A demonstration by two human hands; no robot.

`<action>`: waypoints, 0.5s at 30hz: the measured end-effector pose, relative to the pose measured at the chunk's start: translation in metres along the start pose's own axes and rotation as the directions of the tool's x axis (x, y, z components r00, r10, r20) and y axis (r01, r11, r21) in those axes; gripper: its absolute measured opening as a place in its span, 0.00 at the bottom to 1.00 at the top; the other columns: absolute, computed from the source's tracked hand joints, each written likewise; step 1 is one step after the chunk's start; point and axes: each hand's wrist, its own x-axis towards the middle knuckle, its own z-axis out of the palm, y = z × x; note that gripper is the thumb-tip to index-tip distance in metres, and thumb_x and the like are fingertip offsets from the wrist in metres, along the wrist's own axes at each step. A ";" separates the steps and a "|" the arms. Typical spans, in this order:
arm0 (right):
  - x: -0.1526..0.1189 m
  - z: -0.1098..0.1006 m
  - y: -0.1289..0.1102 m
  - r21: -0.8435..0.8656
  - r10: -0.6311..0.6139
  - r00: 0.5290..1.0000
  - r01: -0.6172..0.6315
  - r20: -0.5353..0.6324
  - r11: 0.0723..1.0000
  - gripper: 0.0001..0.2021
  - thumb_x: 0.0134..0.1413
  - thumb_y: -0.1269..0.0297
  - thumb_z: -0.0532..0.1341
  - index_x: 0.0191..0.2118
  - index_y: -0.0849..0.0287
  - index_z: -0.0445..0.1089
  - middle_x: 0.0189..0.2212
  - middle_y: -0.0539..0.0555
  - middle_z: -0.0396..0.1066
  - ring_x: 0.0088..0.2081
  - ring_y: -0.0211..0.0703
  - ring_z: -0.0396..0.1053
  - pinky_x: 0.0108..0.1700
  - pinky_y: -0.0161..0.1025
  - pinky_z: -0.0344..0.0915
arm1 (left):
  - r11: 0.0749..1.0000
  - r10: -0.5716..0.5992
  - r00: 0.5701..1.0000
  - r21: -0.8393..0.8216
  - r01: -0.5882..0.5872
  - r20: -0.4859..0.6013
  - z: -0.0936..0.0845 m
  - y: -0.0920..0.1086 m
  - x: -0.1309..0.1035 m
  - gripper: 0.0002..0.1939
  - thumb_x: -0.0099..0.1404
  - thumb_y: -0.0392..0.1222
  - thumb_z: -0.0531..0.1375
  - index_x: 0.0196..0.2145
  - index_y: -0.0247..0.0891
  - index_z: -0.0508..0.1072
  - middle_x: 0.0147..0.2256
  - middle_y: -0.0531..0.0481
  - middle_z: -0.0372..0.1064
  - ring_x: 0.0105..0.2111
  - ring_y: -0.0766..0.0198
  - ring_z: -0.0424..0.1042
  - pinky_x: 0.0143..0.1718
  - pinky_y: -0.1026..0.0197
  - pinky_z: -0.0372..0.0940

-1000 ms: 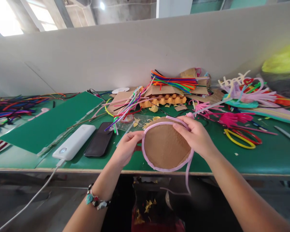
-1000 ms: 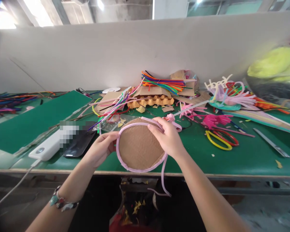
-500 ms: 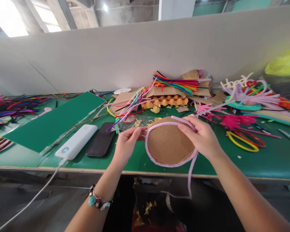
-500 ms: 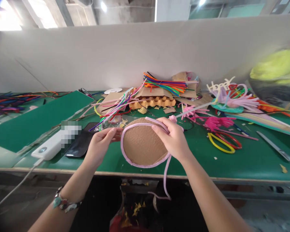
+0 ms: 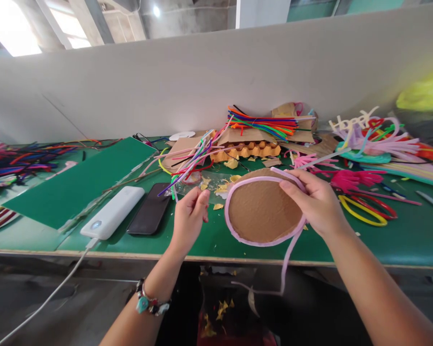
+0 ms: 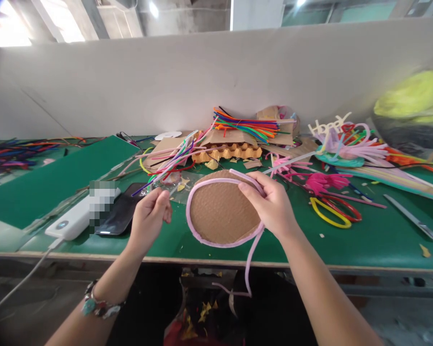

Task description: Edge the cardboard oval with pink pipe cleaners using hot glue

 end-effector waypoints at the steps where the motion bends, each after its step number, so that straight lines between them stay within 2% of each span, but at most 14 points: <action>1: 0.000 -0.001 0.000 -0.002 -0.001 1.000 0.001 -0.002 1.000 0.08 0.46 0.58 0.60 0.30 0.56 0.70 0.23 0.47 0.67 0.26 0.34 0.62 0.28 0.31 0.59 | 1.000 0.002 1.000 -0.008 -0.002 -0.002 0.001 -0.001 0.000 0.20 0.59 0.47 0.53 0.14 0.38 0.56 0.09 0.60 0.51 0.10 0.75 0.55 0.14 0.71 0.52; 4: 0.000 -0.003 0.001 -0.012 0.001 1.000 -0.001 -0.001 1.000 0.08 0.46 0.58 0.60 0.30 0.56 0.70 0.23 0.47 0.66 0.26 0.34 0.61 0.27 0.31 0.58 | 0.995 -0.018 0.999 -0.096 0.022 0.035 0.004 -0.002 0.002 0.20 0.61 0.48 0.51 0.15 0.38 0.55 0.11 0.60 0.51 0.11 0.74 0.56 0.14 0.71 0.52; 9: 0.000 -0.009 0.006 -0.019 0.006 0.999 -0.007 -0.042 1.000 0.08 0.45 0.58 0.61 0.31 0.55 0.70 0.24 0.46 0.67 0.27 0.34 0.62 0.29 0.31 0.59 | 0.981 -0.072 0.980 -0.165 0.103 0.183 0.006 -0.002 0.006 0.10 0.57 0.44 0.55 0.24 0.36 0.67 0.20 0.54 0.69 0.15 0.72 0.64 0.20 0.68 0.62; 12: 0.001 -0.012 0.012 -0.015 -0.001 0.998 0.000 -0.064 1.000 0.08 0.45 0.57 0.61 0.32 0.54 0.70 0.25 0.46 0.68 0.28 0.35 0.63 0.30 0.32 0.60 | 0.981 -0.100 0.976 -0.143 0.129 0.192 0.005 -0.001 0.007 0.07 0.55 0.40 0.57 0.28 0.34 0.72 0.25 0.51 0.74 0.17 0.72 0.66 0.24 0.67 0.65; 15: 0.001 -0.014 0.015 -0.020 -0.010 0.998 0.009 -0.067 1.000 0.09 0.46 0.57 0.61 0.33 0.54 0.70 0.25 0.46 0.68 0.28 0.35 0.63 0.29 0.33 0.60 | 0.985 -0.114 0.977 -0.107 0.135 0.179 0.004 -0.001 0.007 0.06 0.53 0.40 0.59 0.25 0.35 0.73 0.25 0.50 0.75 0.16 0.72 0.66 0.22 0.68 0.64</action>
